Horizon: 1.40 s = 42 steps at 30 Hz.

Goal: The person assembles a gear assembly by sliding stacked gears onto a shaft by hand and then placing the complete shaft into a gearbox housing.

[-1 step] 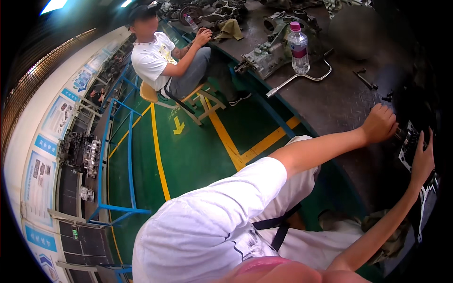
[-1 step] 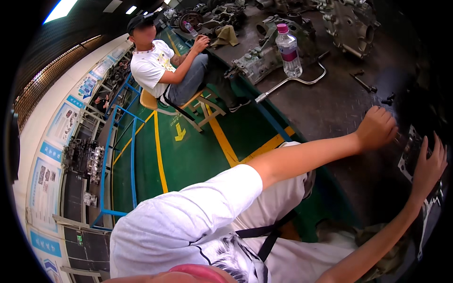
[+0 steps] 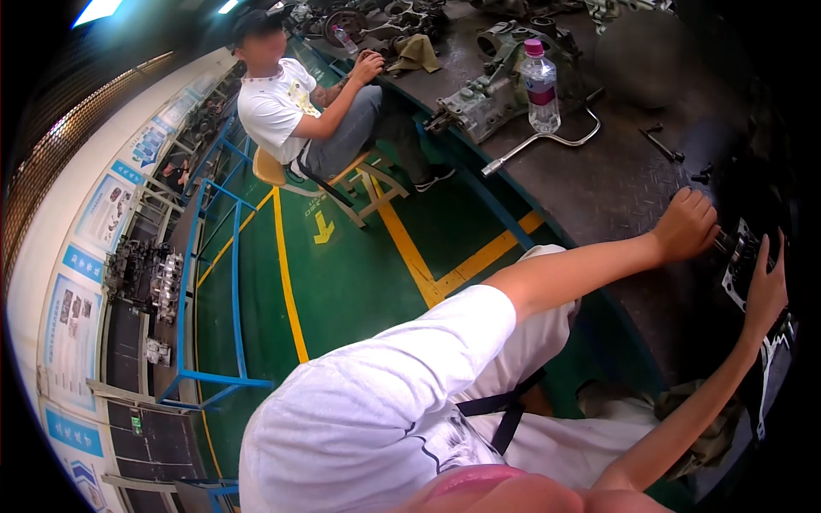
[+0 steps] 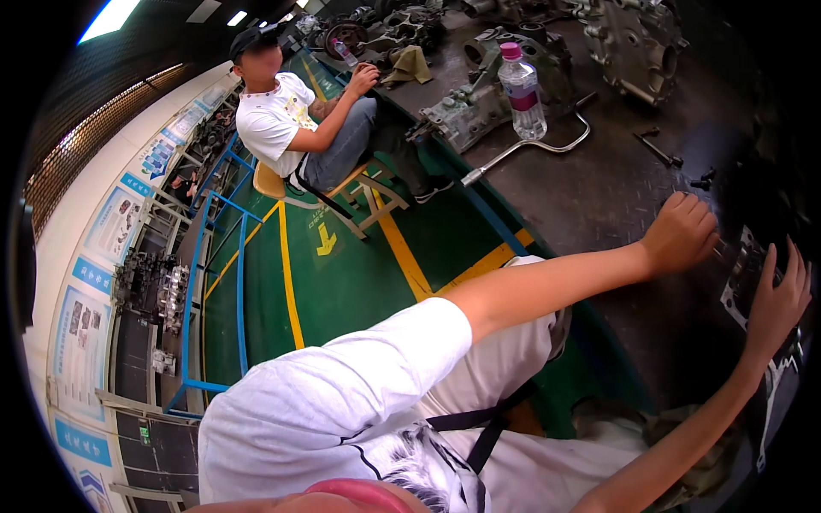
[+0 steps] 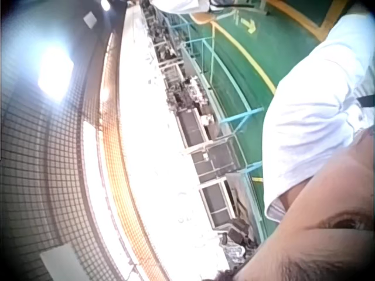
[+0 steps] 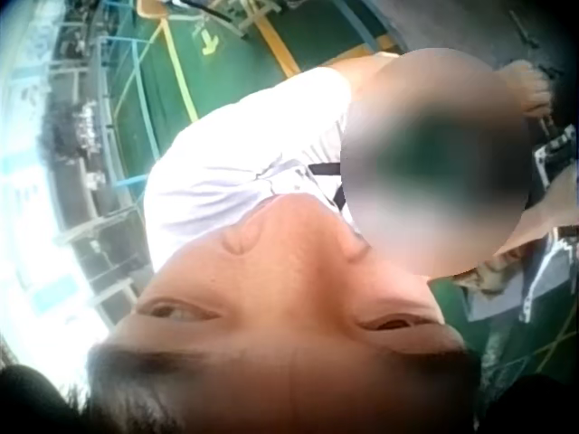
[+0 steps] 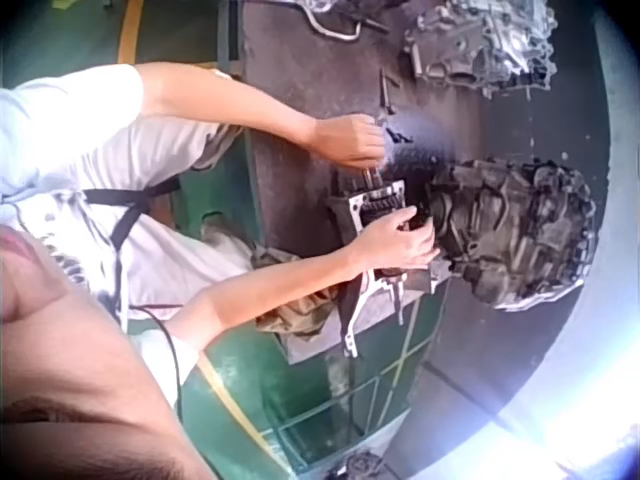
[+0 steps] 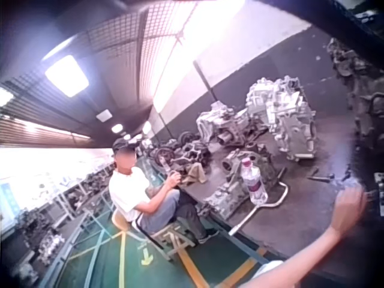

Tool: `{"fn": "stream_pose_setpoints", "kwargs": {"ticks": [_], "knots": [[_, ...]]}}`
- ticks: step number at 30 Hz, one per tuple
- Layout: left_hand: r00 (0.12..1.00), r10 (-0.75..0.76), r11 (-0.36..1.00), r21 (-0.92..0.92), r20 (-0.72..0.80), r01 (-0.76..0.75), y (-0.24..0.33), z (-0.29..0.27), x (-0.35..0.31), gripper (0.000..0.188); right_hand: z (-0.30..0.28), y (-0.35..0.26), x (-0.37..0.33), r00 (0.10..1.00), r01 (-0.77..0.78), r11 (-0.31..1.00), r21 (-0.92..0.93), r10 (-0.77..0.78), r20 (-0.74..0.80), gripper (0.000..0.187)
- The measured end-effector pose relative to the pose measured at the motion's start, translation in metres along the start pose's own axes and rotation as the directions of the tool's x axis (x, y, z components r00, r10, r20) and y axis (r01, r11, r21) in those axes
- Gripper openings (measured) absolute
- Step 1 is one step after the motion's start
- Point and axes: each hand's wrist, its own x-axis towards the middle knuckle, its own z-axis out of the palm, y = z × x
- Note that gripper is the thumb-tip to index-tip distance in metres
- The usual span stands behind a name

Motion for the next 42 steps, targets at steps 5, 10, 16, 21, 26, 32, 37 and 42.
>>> {"fn": "stream_pose_setpoints", "kwargs": {"ticks": [5, 10, 16, 21, 26, 32, 37, 42], "knots": [[0.980, -0.019, 1.000, 0.024, 0.199, 0.014, -0.011, -0.011, 0.008, 0.020, -0.027, -0.023, 0.015, 0.993, 0.046, 0.994, 0.095, -0.035, -0.113, 0.035], [0.516, -0.125, 0.985, 0.043, 0.848, 0.168, -0.011, -0.012, 0.039, 0.034, -0.016, 0.008, -0.003, 0.999, 0.033, 0.999, -0.001, -0.033, 0.023, 0.033], [0.606, -0.172, 0.983, 0.099, 0.776, 0.153, -0.002, -0.005, 0.027, 0.030, -0.033, -0.007, 0.004, 0.993, -0.078, 0.973, 0.216, 0.096, -0.073, 0.028], [0.968, 0.154, 0.988, -0.009, 0.198, -0.156, 0.002, 0.001, -0.008, 0.016, -0.062, -0.008, 0.013, 0.919, -0.175, 0.964, 0.199, 0.233, -0.317, 0.028], [0.945, 0.103, 0.990, 0.063, 0.311, -0.129, -0.011, -0.021, -0.005, 0.016, -0.061, -0.027, 0.028, 0.728, -0.199, 0.941, 0.273, 0.329, -0.601, 0.021], [0.739, 0.124, 0.986, -0.001, 0.662, -0.165, -0.020, -0.005, 0.026, 0.022, -0.084, -0.020, 0.016, 0.709, -0.248, 0.804, 0.540, 0.531, -0.464, 0.022], [-0.252, -0.354, 0.808, 0.430, 0.901, 0.402, -0.020, 0.011, 0.079, 0.025, -0.089, -0.013, 0.016, 0.642, -0.210, 0.810, 0.547, 0.537, -0.548, 0.018], [0.762, 0.106, 0.942, 0.182, 0.639, -0.283, -0.017, -0.003, 0.021, 0.028, -0.096, -0.014, 0.015, 0.613, -0.276, 0.738, 0.616, 0.629, -0.479, 0.016]]}}
